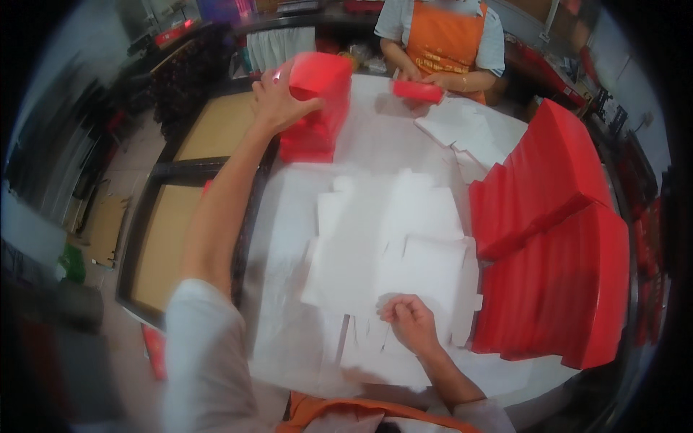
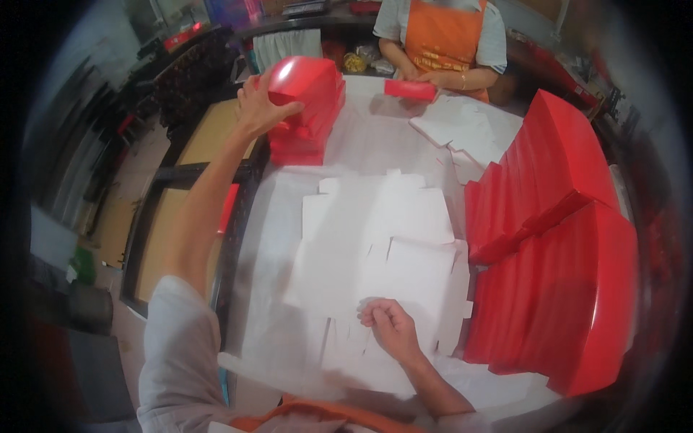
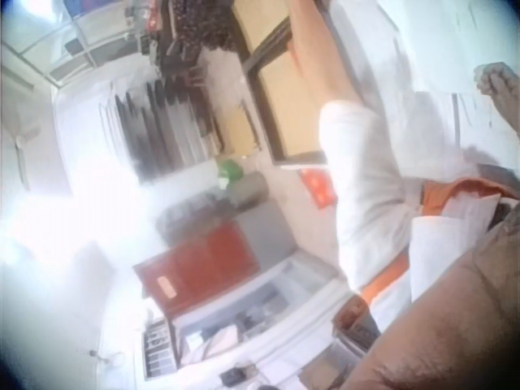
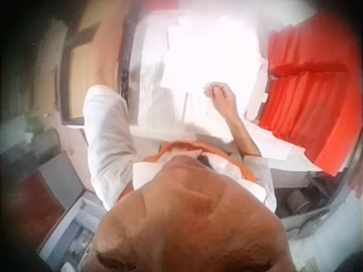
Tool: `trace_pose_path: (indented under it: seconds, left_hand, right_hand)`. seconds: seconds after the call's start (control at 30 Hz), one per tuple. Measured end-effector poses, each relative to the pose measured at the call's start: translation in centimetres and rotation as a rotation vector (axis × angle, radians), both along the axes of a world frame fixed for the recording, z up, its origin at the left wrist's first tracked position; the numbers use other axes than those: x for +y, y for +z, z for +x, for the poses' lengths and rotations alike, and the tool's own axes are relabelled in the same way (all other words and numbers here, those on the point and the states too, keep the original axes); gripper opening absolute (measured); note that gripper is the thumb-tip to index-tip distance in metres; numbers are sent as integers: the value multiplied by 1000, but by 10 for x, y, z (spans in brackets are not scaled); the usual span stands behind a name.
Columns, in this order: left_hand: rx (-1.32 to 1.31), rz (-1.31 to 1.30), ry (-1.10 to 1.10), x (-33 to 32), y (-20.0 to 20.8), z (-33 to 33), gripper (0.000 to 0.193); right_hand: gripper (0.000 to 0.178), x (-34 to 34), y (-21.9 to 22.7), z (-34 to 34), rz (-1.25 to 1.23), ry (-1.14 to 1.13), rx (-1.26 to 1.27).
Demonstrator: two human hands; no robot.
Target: The person assembles small red boxes by folding white cardboard inserts and placing them inside red sleeves. They then place the completed boxes into a larger tray and arrange them in rows.
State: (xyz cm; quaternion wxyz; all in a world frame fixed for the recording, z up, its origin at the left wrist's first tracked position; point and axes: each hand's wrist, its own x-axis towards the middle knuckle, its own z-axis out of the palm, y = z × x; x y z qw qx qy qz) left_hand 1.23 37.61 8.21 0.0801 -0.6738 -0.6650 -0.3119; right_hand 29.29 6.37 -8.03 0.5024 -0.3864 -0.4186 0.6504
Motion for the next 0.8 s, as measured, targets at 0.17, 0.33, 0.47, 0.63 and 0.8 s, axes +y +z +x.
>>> trace_pose_path:
  seconds: [0.17,0.33,0.47,0.63,0.8]
  left_hand:
    - [-1001,-78,-306,-46,11,-31,84]
    - [-1998,-212,-477,-181,5,-71,71]
    - [-2318,-216,-321,-283,-43,-108,77]
    - [-2342,-246,-82,-348,-90,-136,85]
    - [-2347,-506,130,-349,-115,-168,87]
  right_hand:
    - [15,1,17,1,-106,-12,-36]
    - [17,3,32,-9,-118,-40,-120]
    - [15,-2,54,-48,-125,52,-131]
    - [16,-14,57,-62,-127,166,-256]
    - [16,-17,60,-67,-159,194,-312]
